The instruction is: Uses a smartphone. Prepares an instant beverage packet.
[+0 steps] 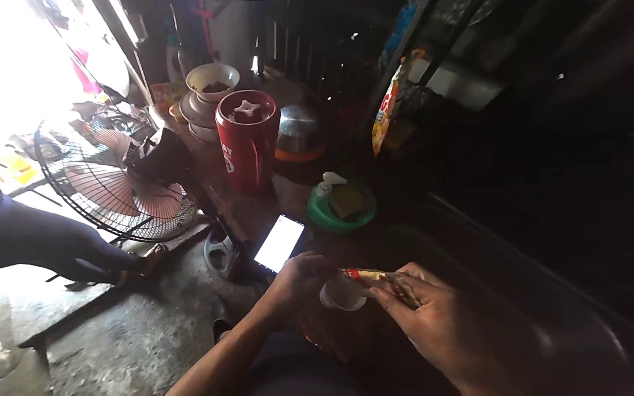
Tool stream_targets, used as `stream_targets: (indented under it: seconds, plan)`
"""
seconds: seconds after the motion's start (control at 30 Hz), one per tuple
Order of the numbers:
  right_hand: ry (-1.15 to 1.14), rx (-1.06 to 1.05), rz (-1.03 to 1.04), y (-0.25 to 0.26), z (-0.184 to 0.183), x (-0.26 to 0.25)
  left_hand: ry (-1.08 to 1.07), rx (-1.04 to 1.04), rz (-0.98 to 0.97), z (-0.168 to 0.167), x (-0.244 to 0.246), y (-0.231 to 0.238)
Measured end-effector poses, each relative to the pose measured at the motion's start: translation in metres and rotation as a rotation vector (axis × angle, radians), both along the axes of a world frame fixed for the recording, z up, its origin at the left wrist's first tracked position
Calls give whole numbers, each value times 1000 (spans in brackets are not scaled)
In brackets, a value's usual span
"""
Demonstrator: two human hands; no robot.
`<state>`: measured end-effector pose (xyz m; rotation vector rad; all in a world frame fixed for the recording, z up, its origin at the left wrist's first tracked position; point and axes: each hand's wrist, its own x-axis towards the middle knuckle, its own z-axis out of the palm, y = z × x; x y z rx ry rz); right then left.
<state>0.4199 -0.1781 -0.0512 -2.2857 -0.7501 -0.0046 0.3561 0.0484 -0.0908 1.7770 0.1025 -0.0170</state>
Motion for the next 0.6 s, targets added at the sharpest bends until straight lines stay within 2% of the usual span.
stream_targets:
  seconds: [0.27,0.5,0.6]
  plan:
    - [-90,-76,-22,5,-4,-1,22,14,12,1,0,0]
    - [-156,-58,-30,6,-11,-5,10,33,26,0,2,0]
    - [-116,-32,-63,6,-16,-9,24,51,26,-1,3,-2]
